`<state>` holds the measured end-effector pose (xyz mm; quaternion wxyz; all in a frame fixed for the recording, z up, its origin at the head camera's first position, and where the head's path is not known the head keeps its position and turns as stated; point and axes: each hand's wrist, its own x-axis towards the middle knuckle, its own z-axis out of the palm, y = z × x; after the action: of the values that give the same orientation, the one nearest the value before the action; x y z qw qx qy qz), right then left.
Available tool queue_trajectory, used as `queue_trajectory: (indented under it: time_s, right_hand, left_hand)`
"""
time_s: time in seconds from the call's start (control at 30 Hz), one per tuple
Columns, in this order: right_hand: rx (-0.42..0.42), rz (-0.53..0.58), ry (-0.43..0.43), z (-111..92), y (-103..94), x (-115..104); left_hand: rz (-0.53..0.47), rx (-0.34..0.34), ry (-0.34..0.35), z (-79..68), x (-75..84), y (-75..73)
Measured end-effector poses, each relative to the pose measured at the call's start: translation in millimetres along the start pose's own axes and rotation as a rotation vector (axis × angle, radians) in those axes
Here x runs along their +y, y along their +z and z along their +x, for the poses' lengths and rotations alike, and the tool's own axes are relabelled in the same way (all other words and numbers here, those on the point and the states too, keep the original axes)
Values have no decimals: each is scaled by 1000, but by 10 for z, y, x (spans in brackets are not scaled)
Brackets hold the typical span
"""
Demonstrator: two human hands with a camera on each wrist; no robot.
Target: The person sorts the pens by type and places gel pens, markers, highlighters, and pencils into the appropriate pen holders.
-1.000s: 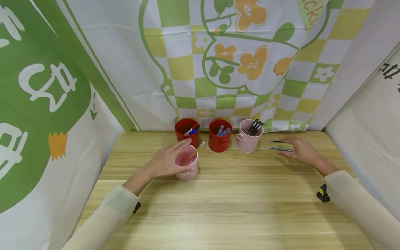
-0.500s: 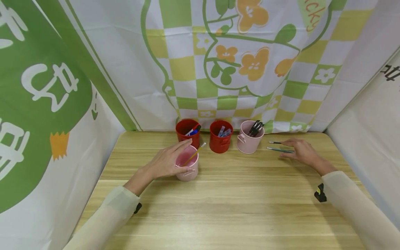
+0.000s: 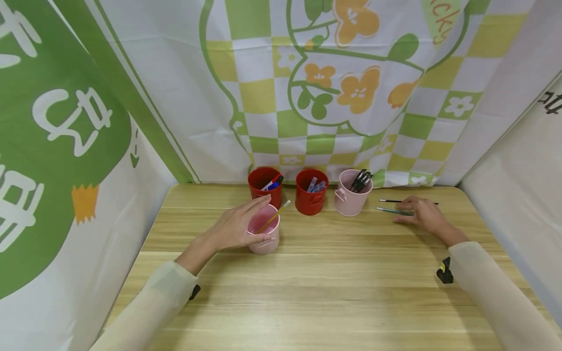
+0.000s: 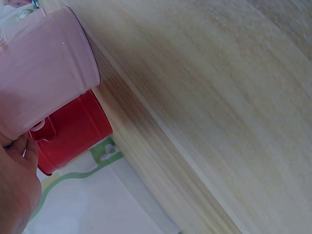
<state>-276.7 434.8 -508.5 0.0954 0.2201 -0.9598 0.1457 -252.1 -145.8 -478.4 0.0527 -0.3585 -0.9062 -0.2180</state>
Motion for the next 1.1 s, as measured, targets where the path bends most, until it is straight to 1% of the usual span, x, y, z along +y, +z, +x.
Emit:
queue_trajectory:
  time_s: [0.2, 0.47, 0.7, 0.87, 1.1]
  right_hand:
    - [2, 32, -8, -2, 41, 23]
    - [62, 63, -38, 18, 127, 67]
    - [110, 113, -23, 39, 217, 125]
    - [139, 147, -26, 43, 237, 129]
    - [131, 162, 9, 43, 245, 112]
  left_hand:
    - [2, -7, -5, -1, 4, 1]
    - [3, -11, -13, 0, 0, 7]
    - [-6, -11, -12, -3, -1, 3]
    - [-8, -10, -8, -3, 0, -1]
    - [-6, -10, -11, -5, -6, 3]
